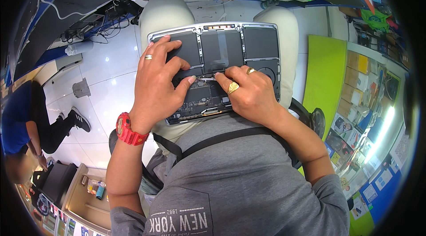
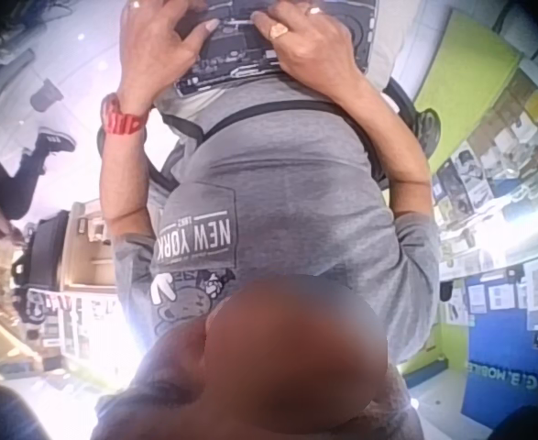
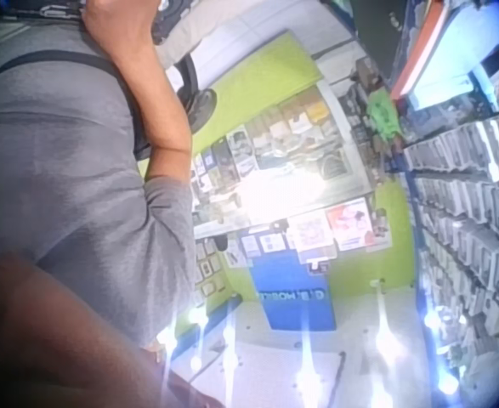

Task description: The person cleans and reassembles internal components of a laptop by applying liquid from a small bottle, using a brush, and manipulating parts with a screwdriver and tweezers.

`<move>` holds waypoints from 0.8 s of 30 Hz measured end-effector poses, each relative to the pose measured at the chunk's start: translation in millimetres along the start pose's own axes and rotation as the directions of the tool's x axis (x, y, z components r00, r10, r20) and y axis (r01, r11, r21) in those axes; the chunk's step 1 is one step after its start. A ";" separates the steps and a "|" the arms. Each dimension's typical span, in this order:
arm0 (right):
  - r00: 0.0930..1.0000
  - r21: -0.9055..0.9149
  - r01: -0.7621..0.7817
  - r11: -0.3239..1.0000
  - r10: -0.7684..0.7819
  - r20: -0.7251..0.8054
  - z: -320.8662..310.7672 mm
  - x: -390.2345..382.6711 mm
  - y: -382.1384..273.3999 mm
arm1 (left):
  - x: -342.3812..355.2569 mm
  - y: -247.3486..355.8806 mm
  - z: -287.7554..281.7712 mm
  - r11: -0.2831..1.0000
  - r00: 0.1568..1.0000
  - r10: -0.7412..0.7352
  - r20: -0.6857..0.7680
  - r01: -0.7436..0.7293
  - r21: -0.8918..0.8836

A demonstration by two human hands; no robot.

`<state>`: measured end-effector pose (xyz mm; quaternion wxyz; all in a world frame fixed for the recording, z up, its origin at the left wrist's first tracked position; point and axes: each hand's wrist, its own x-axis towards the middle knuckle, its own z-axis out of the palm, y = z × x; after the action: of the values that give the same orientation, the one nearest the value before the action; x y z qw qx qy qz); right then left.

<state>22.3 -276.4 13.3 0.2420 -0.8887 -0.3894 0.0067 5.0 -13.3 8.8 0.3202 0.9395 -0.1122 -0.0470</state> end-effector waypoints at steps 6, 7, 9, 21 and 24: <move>0.999 -0.059 0.050 0.997 -0.049 0.010 -2.6 0.8 -2.8 | 0.4 1.8 -0.1 1.000 1.000 0.017 -0.013 -0.017 0.011; 0.997 -0.077 0.073 0.994 -0.073 0.008 -4.8 2.8 -3.6 | 0.3 1.7 0.0 1.000 1.000 0.019 -0.013 -0.019 0.013; 0.995 -0.100 0.103 0.990 -0.102 0.012 -8.2 5.4 -4.5 | 0.1 1.2 0.1 1.000 1.000 0.023 -0.013 -0.023 0.018; 1.000 0.008 0.019 1.000 -0.019 0.023 -3.1 5.5 0.7 | -0.6 -0.2 -0.1 1.000 1.000 0.007 0.009 -0.007 0.009; 0.999 0.013 0.009 1.000 -0.010 0.035 -3.0 5.6 1.1 | -0.7 0.0 -0.2 1.000 1.000 0.008 0.014 -0.008 0.006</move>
<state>27.6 -274.4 16.5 0.2409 -0.8850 -0.3977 0.0234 4.4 -13.0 9.0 0.3170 0.9396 -0.1181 -0.0520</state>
